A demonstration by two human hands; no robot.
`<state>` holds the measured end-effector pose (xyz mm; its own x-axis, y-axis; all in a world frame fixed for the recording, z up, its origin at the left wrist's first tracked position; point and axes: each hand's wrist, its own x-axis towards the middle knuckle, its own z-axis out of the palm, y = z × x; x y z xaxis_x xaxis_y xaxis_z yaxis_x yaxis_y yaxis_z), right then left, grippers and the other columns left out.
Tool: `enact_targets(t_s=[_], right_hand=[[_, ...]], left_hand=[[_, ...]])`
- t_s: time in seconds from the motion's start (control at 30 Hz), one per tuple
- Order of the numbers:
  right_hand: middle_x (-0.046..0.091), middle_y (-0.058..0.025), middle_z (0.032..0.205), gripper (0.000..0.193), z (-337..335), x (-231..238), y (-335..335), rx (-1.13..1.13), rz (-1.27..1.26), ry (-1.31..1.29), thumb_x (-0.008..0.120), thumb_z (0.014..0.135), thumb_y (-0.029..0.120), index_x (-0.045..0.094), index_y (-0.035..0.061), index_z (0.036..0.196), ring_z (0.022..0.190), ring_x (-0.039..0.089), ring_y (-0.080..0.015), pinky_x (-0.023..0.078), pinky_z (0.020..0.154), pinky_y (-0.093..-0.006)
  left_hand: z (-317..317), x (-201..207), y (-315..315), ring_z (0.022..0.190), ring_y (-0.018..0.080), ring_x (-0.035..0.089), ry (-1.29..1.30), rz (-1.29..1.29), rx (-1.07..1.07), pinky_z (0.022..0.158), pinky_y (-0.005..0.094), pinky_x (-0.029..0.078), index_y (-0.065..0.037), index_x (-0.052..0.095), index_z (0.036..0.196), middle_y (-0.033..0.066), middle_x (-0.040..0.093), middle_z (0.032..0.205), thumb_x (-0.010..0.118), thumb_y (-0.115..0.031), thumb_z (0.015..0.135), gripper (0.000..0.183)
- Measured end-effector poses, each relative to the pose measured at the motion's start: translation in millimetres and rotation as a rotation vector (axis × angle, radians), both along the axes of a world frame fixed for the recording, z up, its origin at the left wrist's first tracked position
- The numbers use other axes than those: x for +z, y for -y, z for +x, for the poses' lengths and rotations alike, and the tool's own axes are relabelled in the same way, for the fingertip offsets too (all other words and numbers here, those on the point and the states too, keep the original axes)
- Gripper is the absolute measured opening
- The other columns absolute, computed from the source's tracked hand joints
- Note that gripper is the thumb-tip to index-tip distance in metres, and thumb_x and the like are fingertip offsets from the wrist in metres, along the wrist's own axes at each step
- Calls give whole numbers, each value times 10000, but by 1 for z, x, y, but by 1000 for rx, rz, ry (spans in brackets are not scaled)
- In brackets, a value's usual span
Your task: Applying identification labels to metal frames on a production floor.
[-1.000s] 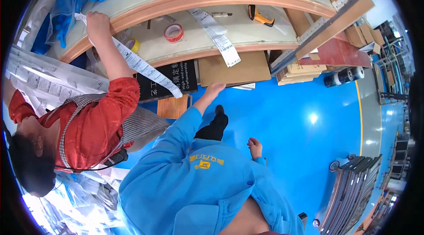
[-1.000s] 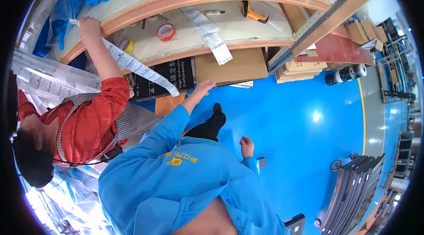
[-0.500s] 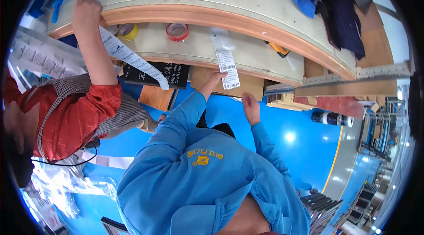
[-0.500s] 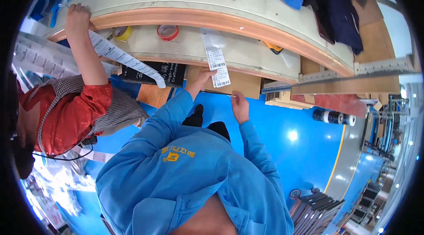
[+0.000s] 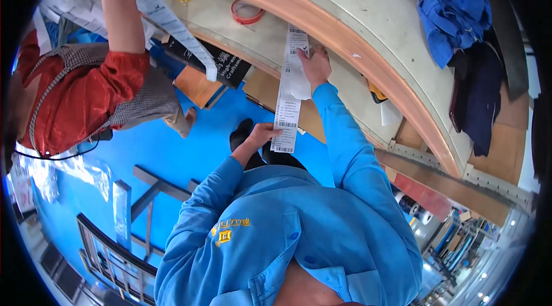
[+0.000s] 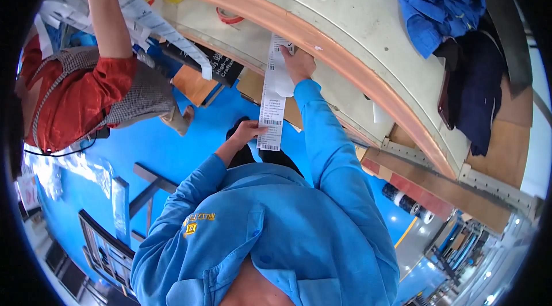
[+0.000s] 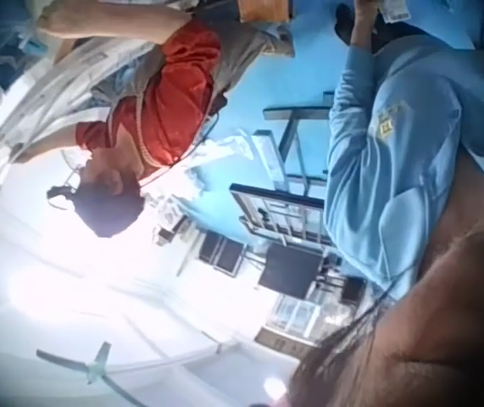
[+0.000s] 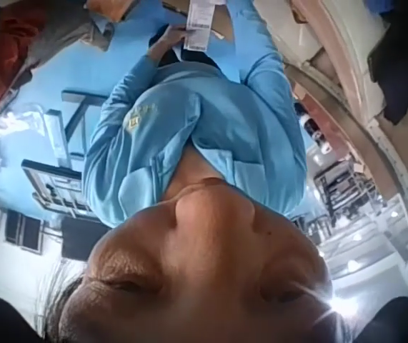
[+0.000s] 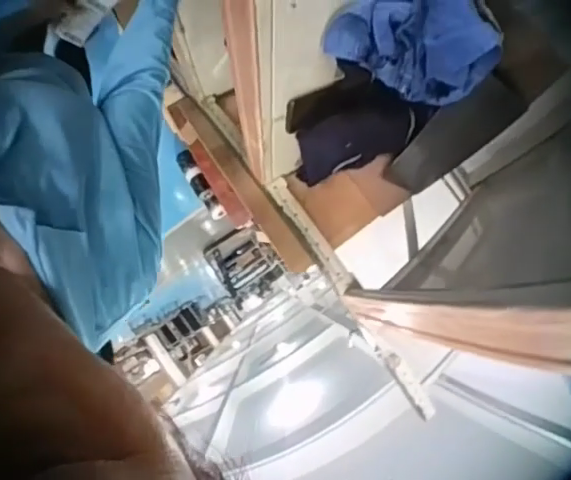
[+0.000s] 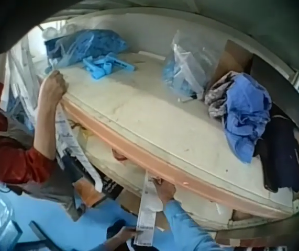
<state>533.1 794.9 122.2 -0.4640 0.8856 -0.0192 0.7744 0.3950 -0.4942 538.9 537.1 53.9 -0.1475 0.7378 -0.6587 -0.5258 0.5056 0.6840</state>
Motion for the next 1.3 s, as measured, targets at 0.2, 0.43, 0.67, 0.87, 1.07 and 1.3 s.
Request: enact_targets(t_s=[0.2,0.43,0.67,0.87,1.07,1.3], right_hand=[[623,-122,871,388,-5,-10,-3,92,-84,-5,649,735,314,517,30,963,794,593,-310,466,686,-392],[653,-89,869,350,-2,10,-6,98,-552,-177,665,722,207,585,18,1006,749,608,-232,474,679,-308],[654,-90,933,310,8,21,20,-112,-991,-550,641,733,44,607,4,1039,782,608,-168,475,695,-246],[654,-87,904,291,21,9,50,-140,-881,-501,618,755,83,607,-21,1026,772,598,-157,466,700,-245],[651,-97,913,297,29,-10,60,-228,-945,-526,617,765,95,604,-22,1038,779,598,-160,468,712,-245],[650,-103,918,281,28,-1,49,-495,-1315,-509,612,775,89,605,-20,1034,781,602,-165,474,707,-247]], left_hand=[[18,29,3,756,208,636,42,-47,84,706,268,514,36,599,1054,117,654,922,651,-118,803,299],[-21,56,-32,746,213,630,243,-151,243,693,294,512,17,600,1046,132,650,905,666,-147,791,310],[-63,46,-19,812,223,622,230,-180,39,764,330,477,14,583,1063,144,643,947,652,-170,803,326],[-78,52,-10,773,202,619,247,-176,44,710,312,493,1,610,1030,130,646,915,660,-120,782,280],[-89,51,-7,797,202,616,225,-175,35,725,303,486,-4,616,1023,122,648,915,667,-104,773,273],[-88,46,-3,805,206,619,194,-185,59,740,308,485,-8,607,1046,120,650,922,675,-98,766,302]])
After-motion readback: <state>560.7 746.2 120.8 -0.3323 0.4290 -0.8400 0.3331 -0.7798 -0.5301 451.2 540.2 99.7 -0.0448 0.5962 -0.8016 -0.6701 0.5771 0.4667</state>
